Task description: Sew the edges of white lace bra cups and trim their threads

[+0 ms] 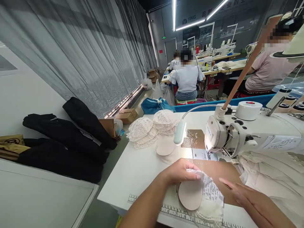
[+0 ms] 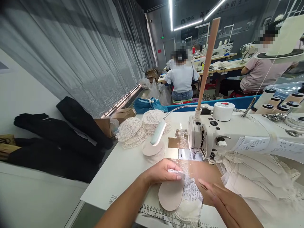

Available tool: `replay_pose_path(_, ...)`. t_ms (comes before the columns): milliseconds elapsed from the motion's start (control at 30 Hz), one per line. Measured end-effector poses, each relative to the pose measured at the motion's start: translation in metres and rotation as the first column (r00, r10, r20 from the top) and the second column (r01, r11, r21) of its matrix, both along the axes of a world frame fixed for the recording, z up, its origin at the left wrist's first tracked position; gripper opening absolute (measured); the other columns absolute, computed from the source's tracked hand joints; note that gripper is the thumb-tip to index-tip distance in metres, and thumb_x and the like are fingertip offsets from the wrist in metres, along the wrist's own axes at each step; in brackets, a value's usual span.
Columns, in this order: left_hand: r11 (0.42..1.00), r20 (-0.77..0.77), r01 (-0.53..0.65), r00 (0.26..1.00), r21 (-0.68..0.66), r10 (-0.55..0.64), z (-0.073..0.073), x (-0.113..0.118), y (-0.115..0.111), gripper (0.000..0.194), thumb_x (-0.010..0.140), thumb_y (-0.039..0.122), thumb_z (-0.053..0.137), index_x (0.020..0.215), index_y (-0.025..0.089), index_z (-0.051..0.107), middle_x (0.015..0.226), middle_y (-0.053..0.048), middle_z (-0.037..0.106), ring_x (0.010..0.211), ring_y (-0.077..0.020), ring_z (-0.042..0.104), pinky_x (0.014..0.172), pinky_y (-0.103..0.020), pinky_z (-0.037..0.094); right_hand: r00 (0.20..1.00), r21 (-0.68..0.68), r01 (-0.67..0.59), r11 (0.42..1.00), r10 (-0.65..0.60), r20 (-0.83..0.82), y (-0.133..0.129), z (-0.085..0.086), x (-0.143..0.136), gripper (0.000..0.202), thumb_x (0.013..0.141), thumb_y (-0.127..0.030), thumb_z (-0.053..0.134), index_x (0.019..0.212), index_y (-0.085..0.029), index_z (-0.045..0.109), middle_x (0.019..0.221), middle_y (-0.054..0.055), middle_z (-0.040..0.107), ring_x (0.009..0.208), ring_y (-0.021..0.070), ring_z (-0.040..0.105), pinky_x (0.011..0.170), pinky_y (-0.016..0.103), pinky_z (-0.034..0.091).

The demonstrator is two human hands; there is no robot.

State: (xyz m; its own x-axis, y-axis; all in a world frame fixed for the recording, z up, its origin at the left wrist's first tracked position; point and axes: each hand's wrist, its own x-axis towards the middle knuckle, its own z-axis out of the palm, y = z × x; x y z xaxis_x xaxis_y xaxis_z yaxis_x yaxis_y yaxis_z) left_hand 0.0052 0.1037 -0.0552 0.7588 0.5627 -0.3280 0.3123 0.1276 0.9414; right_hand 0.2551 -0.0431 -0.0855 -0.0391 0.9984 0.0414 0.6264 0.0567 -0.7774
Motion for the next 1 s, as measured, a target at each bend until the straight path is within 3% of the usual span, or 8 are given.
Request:
replay_pose_path(100,0.999,0.046,0.034,0.998,-0.042,-0.032,-0.002,-0.002,0.001,0.049,0.071,0.052,0.078,0.103,0.015,0.077,0.095,-0.008,0.072,0.085,-0.0192,0.062,0.076,-0.028,0.048,0.997,-0.110,-0.079,0.991,0.077,-0.021,0.031,0.022,-0.018,0.052,0.094,-0.062,0.043,0.127,-0.030,0.068,0.132,0.003,0.065,0.127,0.0325,0.055,0.108,0.047,0.044)
replay_pose_path(167,0.998,0.058,0.048,0.997,-0.052,-0.045,-0.003,-0.003,0.002,0.051,0.071,0.054,0.078,0.104,0.014,0.077,0.094,-0.008,0.073,0.085,-0.0195,0.062,0.077,-0.028,0.047,0.992,-0.176,-0.125,0.976,0.118,-0.047,0.046,0.028,-0.022,0.054,0.091,-0.064,0.048,0.126,-0.028,0.068,0.132,0.004,0.066,0.126,0.0323,0.056,0.108,0.046,0.043)
replay_pose_path(367,0.995,0.052,0.030,0.998,-0.099,-0.025,-0.005,-0.003,0.005,0.052,0.067,0.055,0.081,0.099,0.014,0.078,0.080,-0.003,0.069,0.073,-0.0150,0.056,0.069,-0.026,0.043,0.954,-0.202,-0.228,0.952,0.177,-0.242,0.064,0.018,-0.026,0.054,0.089,-0.062,0.054,0.125,-0.023,0.068,0.130,0.009,0.066,0.120,0.0302,0.059,0.103,0.040,0.046)
replay_pose_path(533,0.995,0.059,0.060,0.997,-0.079,-0.056,-0.005,-0.002,0.006,0.046,0.069,0.055,0.080,0.084,0.012,0.076,0.061,0.003,0.050,0.059,-0.0085,0.039,0.053,-0.022,0.029,0.932,-0.180,-0.304,0.935,0.253,-0.260,0.067,0.015,-0.034,0.044,0.095,-0.056,0.050,0.125,-0.027,0.065,0.127,0.006,0.067,0.111,0.0255,0.062,0.095,0.037,0.048)
replay_pose_path(667,0.990,0.048,0.101,0.994,-0.095,-0.097,-0.003,-0.003,0.007,0.047,0.070,0.056,0.078,0.073,0.010,0.071,0.059,0.004,0.043,0.057,-0.0078,0.035,0.049,-0.022,0.023,0.931,-0.131,-0.278,0.952,0.233,-0.281,0.065,0.021,-0.041,0.039,0.095,-0.055,0.050,0.113,-0.028,0.071,0.110,0.004,0.073,0.097,0.0224,0.066,0.084,0.032,0.050)
replay_pose_path(833,0.989,0.009,0.119,0.993,-0.086,-0.119,-0.004,-0.003,0.006,0.045,0.074,0.055,0.076,0.078,0.011,0.073,0.061,0.003,0.048,0.058,-0.0080,0.039,0.049,-0.021,0.028,0.931,-0.148,-0.269,0.952,0.217,-0.294,0.064,0.015,-0.040,0.038,0.096,-0.054,0.048,0.103,-0.026,0.073,0.103,0.005,0.074,0.094,0.0227,0.067,0.083,0.032,0.051)
replay_pose_path(1000,0.993,0.022,0.091,0.996,-0.076,-0.090,-0.012,0.001,0.005,0.049,0.073,0.055,0.077,0.097,0.012,0.077,0.077,-0.003,0.064,0.072,-0.0133,0.054,0.065,-0.023,0.043,0.950,-0.207,-0.122,0.971,0.053,-0.309,0.064,0.005,-0.042,0.054,0.084,-0.062,0.058,0.121,-0.022,0.063,0.098,0.006,0.070,0.094,0.0261,0.067,0.083,0.035,0.055)
